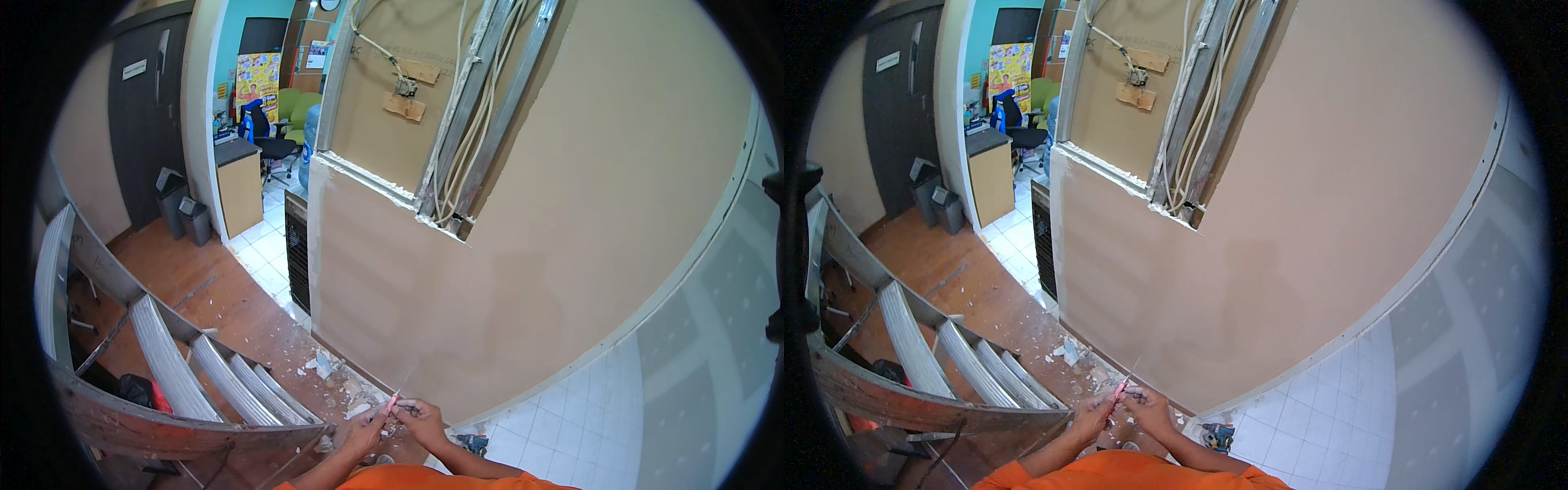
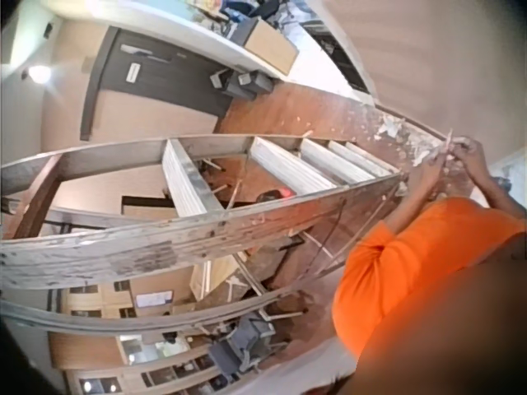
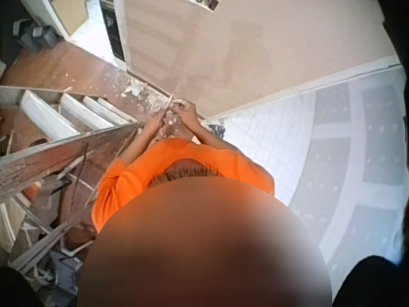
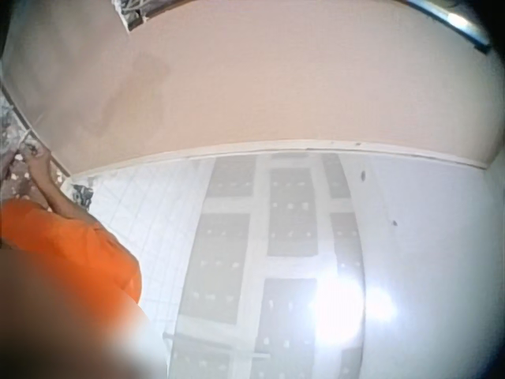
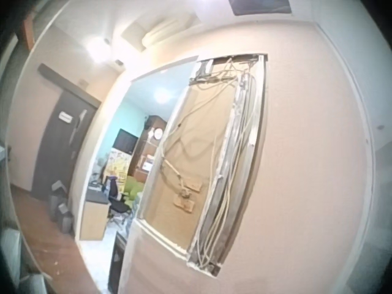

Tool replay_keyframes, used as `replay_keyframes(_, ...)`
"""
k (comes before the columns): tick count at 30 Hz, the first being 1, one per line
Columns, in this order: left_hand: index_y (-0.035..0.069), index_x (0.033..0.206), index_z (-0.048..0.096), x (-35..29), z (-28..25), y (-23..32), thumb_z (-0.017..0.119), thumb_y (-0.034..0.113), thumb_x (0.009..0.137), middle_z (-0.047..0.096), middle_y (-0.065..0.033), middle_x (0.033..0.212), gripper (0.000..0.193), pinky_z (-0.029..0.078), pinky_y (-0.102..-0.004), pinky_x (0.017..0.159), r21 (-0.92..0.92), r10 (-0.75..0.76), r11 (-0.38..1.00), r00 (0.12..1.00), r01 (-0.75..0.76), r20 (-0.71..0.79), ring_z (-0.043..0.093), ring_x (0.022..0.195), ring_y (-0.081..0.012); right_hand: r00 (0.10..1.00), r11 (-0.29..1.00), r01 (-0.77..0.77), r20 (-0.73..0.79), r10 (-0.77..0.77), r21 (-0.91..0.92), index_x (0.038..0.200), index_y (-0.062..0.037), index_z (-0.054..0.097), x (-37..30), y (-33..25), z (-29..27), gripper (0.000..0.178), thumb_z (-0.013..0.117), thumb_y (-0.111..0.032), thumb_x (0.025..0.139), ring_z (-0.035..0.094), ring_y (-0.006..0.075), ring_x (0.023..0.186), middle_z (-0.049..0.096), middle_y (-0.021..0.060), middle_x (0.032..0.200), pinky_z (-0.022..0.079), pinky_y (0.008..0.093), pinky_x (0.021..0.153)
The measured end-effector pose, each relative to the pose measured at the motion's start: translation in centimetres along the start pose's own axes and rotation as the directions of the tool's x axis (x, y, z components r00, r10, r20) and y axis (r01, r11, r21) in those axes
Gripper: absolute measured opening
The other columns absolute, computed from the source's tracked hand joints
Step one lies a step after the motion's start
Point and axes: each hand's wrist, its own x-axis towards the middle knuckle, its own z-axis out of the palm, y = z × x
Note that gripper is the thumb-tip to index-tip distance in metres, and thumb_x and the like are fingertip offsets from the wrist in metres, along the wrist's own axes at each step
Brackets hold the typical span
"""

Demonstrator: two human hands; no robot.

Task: The person uses a utility knife to trim a drywall panel along a wall opening, then uses a cordless drill to drive screws into the drywall and metal framing. The person works on a ladder and secures the panel in place.

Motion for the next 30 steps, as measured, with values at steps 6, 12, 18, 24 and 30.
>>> replay_keyframes(6,0.007,0.119,0.073,-0.1,0.4,0.4,0.061,0.034,0.104,0.06,0.003,0.077,0.033,0.042,-0.0226,0.052,-0.012,-0.073,0.997,0.997,0.072,-0.028,0.053,0.062,-0.0064,1.0,0.998,-0.023,0.016,0.024,-0.059,0.115,0.0068,0.07,-0.7,-0.6,-0.3,0.029,0.075,-0.012,0.094,0.068,0.0109,0.09,0.074,0.008,0.101,0.056,0.0246,0.081)
replay_keyframes(12,0.004,0.112,0.073,-0.1,0.9,0.6,0.062,0.039,0.103,0.061,-0.0015,0.078,0.037,0.045,-0.0271,0.05,0.049,-0.022,0.999,0.999,0.023,-0.035,0.055,0.063,-0.0103,0.999,0.999,0.033,0.016,-0.033,0.004,0.114,0.0072,0.071,-1.0,-0.3,-0.5,0.027,0.075,-0.011,0.094,0.068,0.0113,0.089,0.074,0.0089,0.101,0.056,0.0249,0.08)
replay_keyframes(18,0.005,0.116,0.073,-0.5,1.5,1.3,0.063,0.039,0.103,0.062,-0.0008,0.08,0.038,0.045,-0.0257,0.052,0.04,0.024,0.999,0.999,-0.024,-0.021,0.054,0.065,-0.0091,0.999,0.999,0.024,0.044,-0.023,-0.036,0.114,0.0081,0.07,-1.9,-1.0,-0.1,0.026,0.074,-0.009,0.094,0.069,0.0118,0.088,0.074,0.0094,0.099,0.057,0.0253,0.08)
replay_keyframes(24,0.006,0.118,0.073,0.0,1.3,1.2,0.061,0.038,0.104,0.062,0.0012,0.082,0.037,0.044,-0.0241,0.054,0.021,-0.053,0.998,0.999,0.053,-0.004,0.053,0.068,-0.009,0.996,0.997,0.065,0.062,-0.067,0.032,0.116,0.009,0.069,-2.4,-1.3,0.1,0.027,0.073,-0.008,0.095,0.07,0.0137,0.094,0.074,0.0117,0.104,0.058,0.0262,0.085)
replay_keyframes(30,0.005,0.117,0.073,1.0,0.7,-0.7,0.06,0.036,0.104,0.064,0.0011,0.083,0.036,0.044,-0.0244,0.055,-0.009,-0.064,0.998,0.997,0.064,-0.035,0.055,0.069,-0.0096,0.989,0.989,0.099,0.102,-0.11,0.106,0.118,0.0079,0.068,-2.4,-0.4,0.2,0.03,0.072,-0.013,0.097,0.07,0.0136,0.094,0.074,0.0111,0.107,0.058,0.0266,0.085)
